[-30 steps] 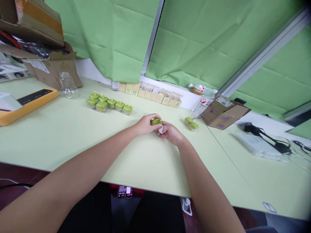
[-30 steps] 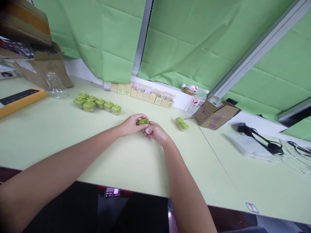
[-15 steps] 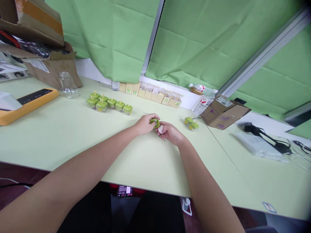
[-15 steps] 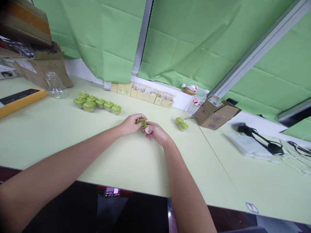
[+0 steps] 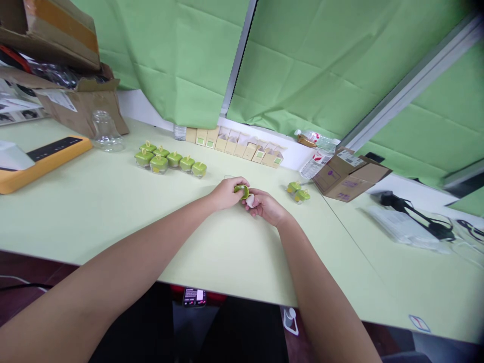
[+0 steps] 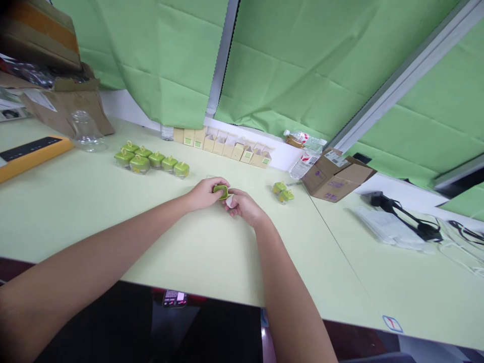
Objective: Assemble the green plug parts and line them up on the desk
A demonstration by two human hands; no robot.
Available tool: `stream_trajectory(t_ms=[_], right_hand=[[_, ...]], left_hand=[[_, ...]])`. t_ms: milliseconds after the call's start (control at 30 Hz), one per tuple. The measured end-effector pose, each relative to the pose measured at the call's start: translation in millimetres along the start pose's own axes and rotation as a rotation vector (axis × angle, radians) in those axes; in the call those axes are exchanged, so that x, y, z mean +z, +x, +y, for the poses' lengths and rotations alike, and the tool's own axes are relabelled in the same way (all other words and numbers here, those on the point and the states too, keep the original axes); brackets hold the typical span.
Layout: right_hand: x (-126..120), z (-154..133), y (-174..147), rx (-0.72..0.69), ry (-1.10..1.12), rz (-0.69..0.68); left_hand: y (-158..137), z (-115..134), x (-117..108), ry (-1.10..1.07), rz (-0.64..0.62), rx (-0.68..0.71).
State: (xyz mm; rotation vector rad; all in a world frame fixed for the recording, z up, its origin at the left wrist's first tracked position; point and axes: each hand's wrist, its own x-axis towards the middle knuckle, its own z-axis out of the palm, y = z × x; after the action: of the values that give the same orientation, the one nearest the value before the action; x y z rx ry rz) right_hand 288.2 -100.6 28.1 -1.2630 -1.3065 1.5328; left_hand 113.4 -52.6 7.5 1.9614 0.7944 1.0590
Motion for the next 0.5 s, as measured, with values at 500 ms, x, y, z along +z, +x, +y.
stream_trajectory(t_ms=[500], right_hand=[[-2.5,3.7,3.2,-0.053,0.05,0.17]], left_hand=[[1.3,2.1,-1.5,0.033,0.017,-0.103]])
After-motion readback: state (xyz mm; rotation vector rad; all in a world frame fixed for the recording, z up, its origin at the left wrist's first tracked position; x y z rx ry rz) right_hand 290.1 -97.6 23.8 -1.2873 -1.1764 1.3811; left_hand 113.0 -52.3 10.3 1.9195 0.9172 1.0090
